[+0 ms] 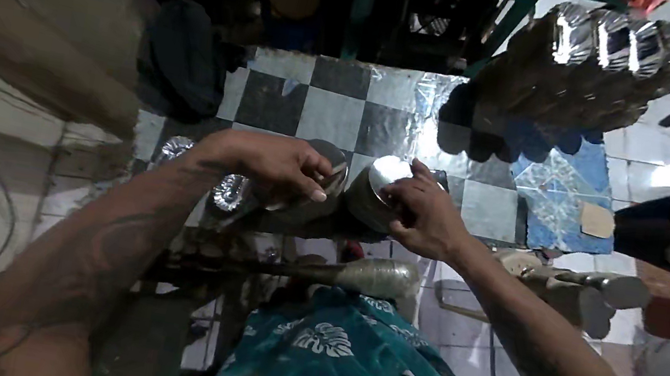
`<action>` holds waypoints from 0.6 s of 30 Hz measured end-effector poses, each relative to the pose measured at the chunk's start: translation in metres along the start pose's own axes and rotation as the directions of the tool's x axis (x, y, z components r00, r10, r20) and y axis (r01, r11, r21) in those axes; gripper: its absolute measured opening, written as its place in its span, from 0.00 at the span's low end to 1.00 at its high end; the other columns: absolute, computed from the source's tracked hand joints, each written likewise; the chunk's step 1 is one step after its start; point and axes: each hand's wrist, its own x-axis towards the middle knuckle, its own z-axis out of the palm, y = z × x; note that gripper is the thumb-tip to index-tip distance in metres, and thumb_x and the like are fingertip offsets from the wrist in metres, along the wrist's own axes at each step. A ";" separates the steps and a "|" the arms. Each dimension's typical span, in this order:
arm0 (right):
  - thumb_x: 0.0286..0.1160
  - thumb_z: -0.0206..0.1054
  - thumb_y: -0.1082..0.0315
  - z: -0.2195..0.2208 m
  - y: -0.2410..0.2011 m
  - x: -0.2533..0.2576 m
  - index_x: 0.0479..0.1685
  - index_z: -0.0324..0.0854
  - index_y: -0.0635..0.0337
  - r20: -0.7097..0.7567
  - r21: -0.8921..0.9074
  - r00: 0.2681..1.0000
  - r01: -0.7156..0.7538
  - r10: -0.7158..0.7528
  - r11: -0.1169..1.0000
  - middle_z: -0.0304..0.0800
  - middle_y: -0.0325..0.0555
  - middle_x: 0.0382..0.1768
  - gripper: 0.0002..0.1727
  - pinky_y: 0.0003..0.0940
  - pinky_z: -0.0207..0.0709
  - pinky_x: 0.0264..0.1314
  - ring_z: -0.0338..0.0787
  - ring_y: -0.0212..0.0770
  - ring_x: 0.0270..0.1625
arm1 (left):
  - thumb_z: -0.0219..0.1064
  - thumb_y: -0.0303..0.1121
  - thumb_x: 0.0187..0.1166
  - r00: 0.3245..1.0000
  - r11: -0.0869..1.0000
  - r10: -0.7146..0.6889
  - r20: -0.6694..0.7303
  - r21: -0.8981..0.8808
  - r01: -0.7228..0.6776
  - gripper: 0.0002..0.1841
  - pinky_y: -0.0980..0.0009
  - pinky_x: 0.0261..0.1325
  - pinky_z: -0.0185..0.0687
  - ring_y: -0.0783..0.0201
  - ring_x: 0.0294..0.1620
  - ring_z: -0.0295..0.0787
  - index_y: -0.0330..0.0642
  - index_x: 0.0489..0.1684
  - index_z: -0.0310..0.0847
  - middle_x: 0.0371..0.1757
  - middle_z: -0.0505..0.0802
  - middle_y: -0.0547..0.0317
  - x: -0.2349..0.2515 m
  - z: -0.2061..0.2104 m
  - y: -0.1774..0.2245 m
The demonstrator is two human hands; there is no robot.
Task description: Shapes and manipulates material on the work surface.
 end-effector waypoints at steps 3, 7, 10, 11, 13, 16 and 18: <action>0.65 0.68 0.62 0.000 -0.008 0.000 0.57 0.88 0.66 -0.021 -0.110 1.000 -0.018 0.016 0.994 0.94 0.55 0.51 0.22 0.61 0.54 0.91 0.90 0.57 0.63 | 0.67 0.26 0.82 0.985 0.997 0.024 -0.170 0.070 -0.012 0.22 0.63 0.44 0.85 0.63 0.38 0.87 0.41 0.75 0.75 0.45 0.90 0.50 -0.006 0.010 0.007; 0.73 0.59 0.76 -0.005 -0.063 -0.002 0.60 0.83 0.72 -0.326 0.015 0.941 -0.088 0.088 0.996 0.91 0.59 0.57 0.19 0.50 0.73 0.76 0.88 0.53 0.63 | 0.52 0.27 0.80 0.710 0.944 0.317 -0.628 0.282 -0.172 0.21 0.59 0.48 0.85 0.64 0.42 0.90 0.39 0.70 0.79 0.44 0.92 0.53 -0.056 0.075 0.022; 0.90 0.48 0.66 0.026 -0.124 0.003 0.68 0.78 0.53 -0.217 0.836 0.823 -0.121 0.525 0.535 0.92 0.31 0.49 0.18 0.27 0.89 0.49 0.91 0.25 0.46 | 0.48 0.26 0.78 0.473 0.769 0.025 -0.881 -0.285 -0.572 0.18 0.81 0.44 0.89 0.84 0.40 0.89 0.49 0.57 0.83 0.41 0.93 0.75 -0.075 0.148 0.011; 0.88 0.48 0.63 0.043 -0.140 0.007 0.65 0.79 0.49 -0.082 0.924 0.768 -0.180 0.635 0.337 0.92 0.30 0.43 0.17 0.30 0.89 0.41 0.91 0.26 0.40 | 0.48 0.27 0.80 0.489 0.664 -0.142 -0.861 -0.449 -0.597 0.17 0.79 0.41 0.89 0.82 0.38 0.89 0.52 0.55 0.81 0.40 0.92 0.76 -0.071 0.166 0.005; 0.87 0.48 0.63 0.071 -0.155 0.006 0.66 0.77 0.52 0.196 0.921 0.694 -0.373 0.693 0.113 0.90 0.36 0.41 0.17 0.35 0.88 0.41 0.90 0.31 0.39 | 0.48 0.27 0.78 0.533 0.431 -0.395 -0.748 -0.663 -0.612 0.14 0.71 0.37 0.89 0.74 0.35 0.89 0.50 0.49 0.79 0.36 0.91 0.69 -0.056 0.195 -0.014; 0.79 0.58 0.73 0.082 -0.144 -0.009 0.63 0.79 0.57 0.473 0.834 0.732 -0.552 0.491 0.019 0.92 0.39 0.40 0.16 0.33 0.88 0.47 0.91 0.31 0.40 | 0.44 0.28 0.78 0.537 0.113 -0.534 -0.653 -0.685 -0.720 0.16 0.71 0.35 0.90 0.73 0.32 0.91 0.52 0.37 0.82 0.31 0.93 0.66 -0.043 0.231 -0.038; 0.72 0.65 0.75 0.097 -0.130 -0.016 0.50 0.86 0.56 0.485 0.869 0.800 -0.487 0.353 -0.091 0.96 0.39 0.38 0.11 0.34 0.89 0.50 0.94 0.31 0.41 | 0.43 0.26 0.80 0.442 0.078 -0.510 -0.737 -0.552 -0.830 0.20 0.79 0.34 0.87 0.80 0.28 0.88 0.57 0.26 0.81 0.26 0.92 0.73 -0.018 0.253 -0.056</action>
